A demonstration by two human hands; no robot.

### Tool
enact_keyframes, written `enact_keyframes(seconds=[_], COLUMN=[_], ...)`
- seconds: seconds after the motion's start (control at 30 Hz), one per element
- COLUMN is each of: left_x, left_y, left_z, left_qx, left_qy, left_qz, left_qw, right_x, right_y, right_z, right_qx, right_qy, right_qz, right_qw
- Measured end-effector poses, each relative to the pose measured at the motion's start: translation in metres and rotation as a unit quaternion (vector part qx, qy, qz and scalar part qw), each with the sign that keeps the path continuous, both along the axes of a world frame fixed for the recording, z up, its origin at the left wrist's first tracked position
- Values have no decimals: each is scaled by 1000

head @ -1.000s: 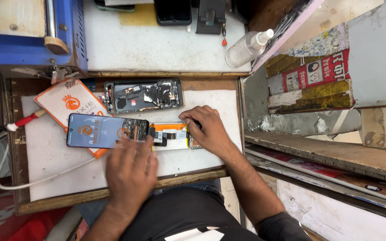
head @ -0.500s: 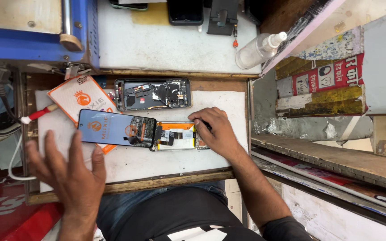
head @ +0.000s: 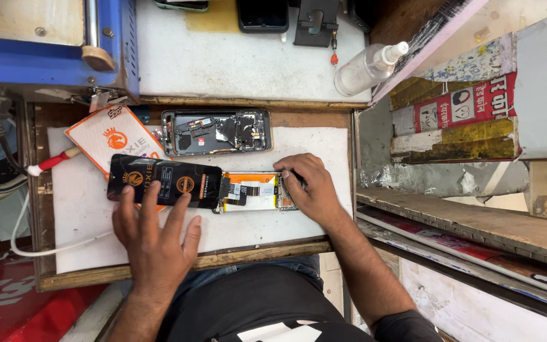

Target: The person works on a disassembled smartphone at a repair workbench, connecting the flex cable of a replacement display to the phone body, powering the screen on to test it, peeling the protective film from the new display, and handling the screen assembly and phone frame.

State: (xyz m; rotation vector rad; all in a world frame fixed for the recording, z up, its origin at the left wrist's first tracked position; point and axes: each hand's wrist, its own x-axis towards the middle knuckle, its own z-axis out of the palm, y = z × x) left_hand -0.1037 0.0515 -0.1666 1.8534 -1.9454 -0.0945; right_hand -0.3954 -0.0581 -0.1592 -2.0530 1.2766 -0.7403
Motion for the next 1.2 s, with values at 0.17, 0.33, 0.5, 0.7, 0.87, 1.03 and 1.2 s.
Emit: enact_keyframes(seconds=[0.17, 0.33, 0.5, 0.7, 0.87, 1.03, 1.2], left_x=[-12, -13, -9, -7, -7, 0, 20], left_y=[-4, -6, -7, -9, -9, -7, 0], left_z=[5, 3, 0, -3, -9, -12, -7], left_qx=[41, 59, 59, 58, 39, 1, -24], left_qy=[-14, -23, -18, -20, -34, -2, 28], left_qz=[-25, -22, -19, -48, -68, -45, 27], left_qw=[999, 998, 998, 997, 996, 999, 999], right_x=[-1, 1, 3, 4, 4, 5, 4], right_y=[2, 5, 3, 0, 0, 3, 5], right_z=[-4, -5, -8, -12, -13, -12, -9], right_qx=[-22, -40, -36, -29, -24, -15, -14], right_qy=[-16, -40, -37, -35, -34, -59, -54], right_qz=[-9, -38, -52, -47, -51, -52, -53], right_qw=[1000, 998, 997, 998, 998, 997, 997])
